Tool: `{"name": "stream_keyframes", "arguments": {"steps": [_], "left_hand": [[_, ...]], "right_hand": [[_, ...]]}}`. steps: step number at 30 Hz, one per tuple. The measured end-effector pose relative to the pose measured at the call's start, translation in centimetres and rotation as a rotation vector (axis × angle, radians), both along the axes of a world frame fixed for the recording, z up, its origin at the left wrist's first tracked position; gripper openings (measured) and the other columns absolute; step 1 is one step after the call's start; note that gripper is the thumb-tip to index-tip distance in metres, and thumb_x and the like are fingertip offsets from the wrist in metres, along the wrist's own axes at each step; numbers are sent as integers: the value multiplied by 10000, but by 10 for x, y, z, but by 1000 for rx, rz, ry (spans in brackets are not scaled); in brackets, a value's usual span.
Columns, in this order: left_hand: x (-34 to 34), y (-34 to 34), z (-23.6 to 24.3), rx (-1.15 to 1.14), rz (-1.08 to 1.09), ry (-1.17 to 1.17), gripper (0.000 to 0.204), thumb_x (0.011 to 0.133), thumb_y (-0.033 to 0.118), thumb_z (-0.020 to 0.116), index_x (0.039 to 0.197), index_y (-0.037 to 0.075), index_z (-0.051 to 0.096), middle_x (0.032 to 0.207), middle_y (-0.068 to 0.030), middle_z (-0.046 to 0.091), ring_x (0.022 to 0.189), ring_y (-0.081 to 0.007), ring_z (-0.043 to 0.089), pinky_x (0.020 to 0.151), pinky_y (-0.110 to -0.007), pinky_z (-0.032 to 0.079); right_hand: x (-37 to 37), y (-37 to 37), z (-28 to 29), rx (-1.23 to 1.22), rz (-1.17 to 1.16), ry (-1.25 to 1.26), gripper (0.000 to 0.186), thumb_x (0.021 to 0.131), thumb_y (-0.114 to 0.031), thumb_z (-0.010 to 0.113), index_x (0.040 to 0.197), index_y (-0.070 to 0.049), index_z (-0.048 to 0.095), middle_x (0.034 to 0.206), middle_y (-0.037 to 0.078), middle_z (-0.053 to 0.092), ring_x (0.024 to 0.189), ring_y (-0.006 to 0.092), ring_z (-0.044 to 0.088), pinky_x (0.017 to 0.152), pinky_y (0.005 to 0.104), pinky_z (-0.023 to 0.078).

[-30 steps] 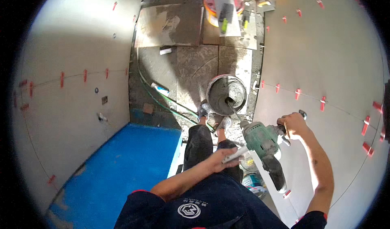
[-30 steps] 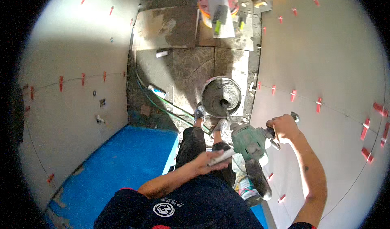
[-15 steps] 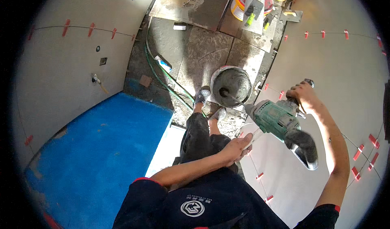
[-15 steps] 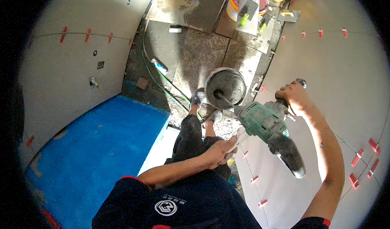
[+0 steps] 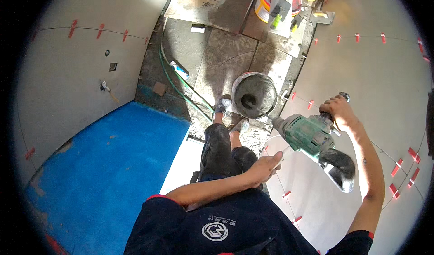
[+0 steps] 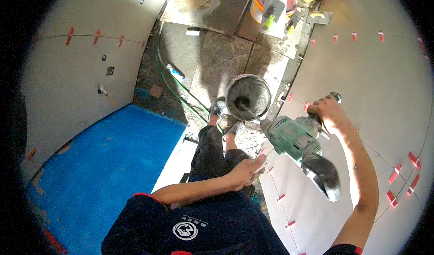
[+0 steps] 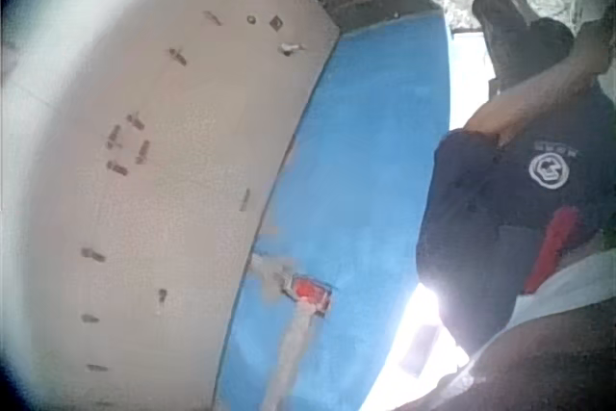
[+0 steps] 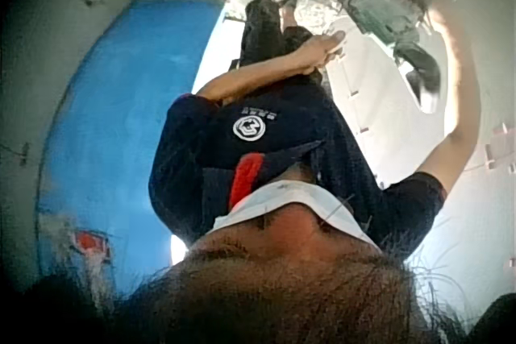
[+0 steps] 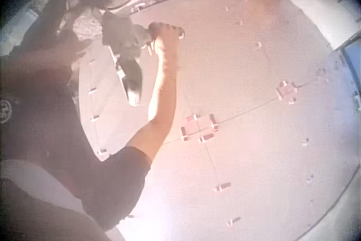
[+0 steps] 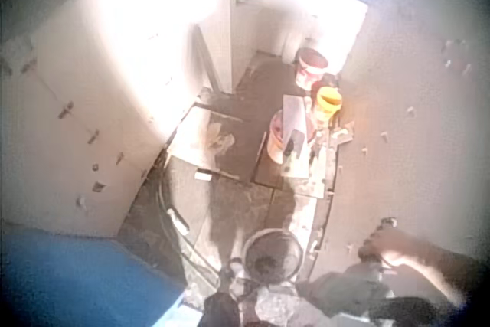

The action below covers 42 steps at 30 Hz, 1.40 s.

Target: The person mixes mortar in a bucket using a drill-mounted mixer, spreads mortar onto the back of a tile with a trowel, and presses the tile onto the wall near a window, tapping it with a mallet.

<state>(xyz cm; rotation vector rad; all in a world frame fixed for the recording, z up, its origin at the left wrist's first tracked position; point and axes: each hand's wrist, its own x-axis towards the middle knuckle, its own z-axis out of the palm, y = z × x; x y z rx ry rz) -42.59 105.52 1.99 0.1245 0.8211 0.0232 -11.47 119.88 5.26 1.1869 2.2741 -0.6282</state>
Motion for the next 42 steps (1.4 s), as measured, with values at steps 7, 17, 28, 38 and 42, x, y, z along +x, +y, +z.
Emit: {"name": "stream_keyframes", "arguments": {"steps": [7, 17, 28, 38, 42], "left_hand": [[8, 0, -9, -28, -39, 84, 635, 888, 653, 462, 781, 35, 562, 487, 45, 345, 360, -68, 267, 348, -239, 176], [-29, -62, -93, 62, -249, 240, 658, 892, 672, 422, 669, 68, 563, 489, 10, 413, 376, -97, 353, 368, -262, 259], [-50, -116, -205, 402, -71, 581, 1083, 753, 446, 738, 1448, -34, 62, 1488, -258, 139, 1396, -359, 149, 1130, -408, 175], [-95, -67, -96, 689, -359, 621, 632, 879, 518, 554, 1242, 11, 449, 680, -174, 624, 621, -291, 631, 600, -407, 469], [-91, -51, -36, 726, -157, 607, 587, 881, 548, 551, 703, -2, 652, 502, -86, 516, 504, -196, 555, 532, -363, 418]], "right_hand": [[4, -14, -8, 19, -61, 3, 164, 679, -131, 619, 842, -146, 611, 788, 35, 607, 845, 250, 594, 831, 385, 412], [-45, -83, -59, 110, -87, -70, 111, 729, -139, 608, 828, -181, 632, 783, 2, 623, 841, 191, 612, 822, 363, 428], [-81, -124, -140, 67, -112, -115, 194, 678, -232, 705, 848, -170, 636, 843, 42, 644, 874, 229, 616, 805, 394, 413], [-112, -101, -54, 185, -146, -15, 139, 653, -175, 694, 779, -142, 648, 770, 64, 615, 817, 249, 611, 775, 403, 406], [-92, -99, 2, 201, -232, 6, 238, 607, -239, 755, 799, -143, 652, 792, 54, 624, 832, 255, 611, 796, 410, 412]]}}
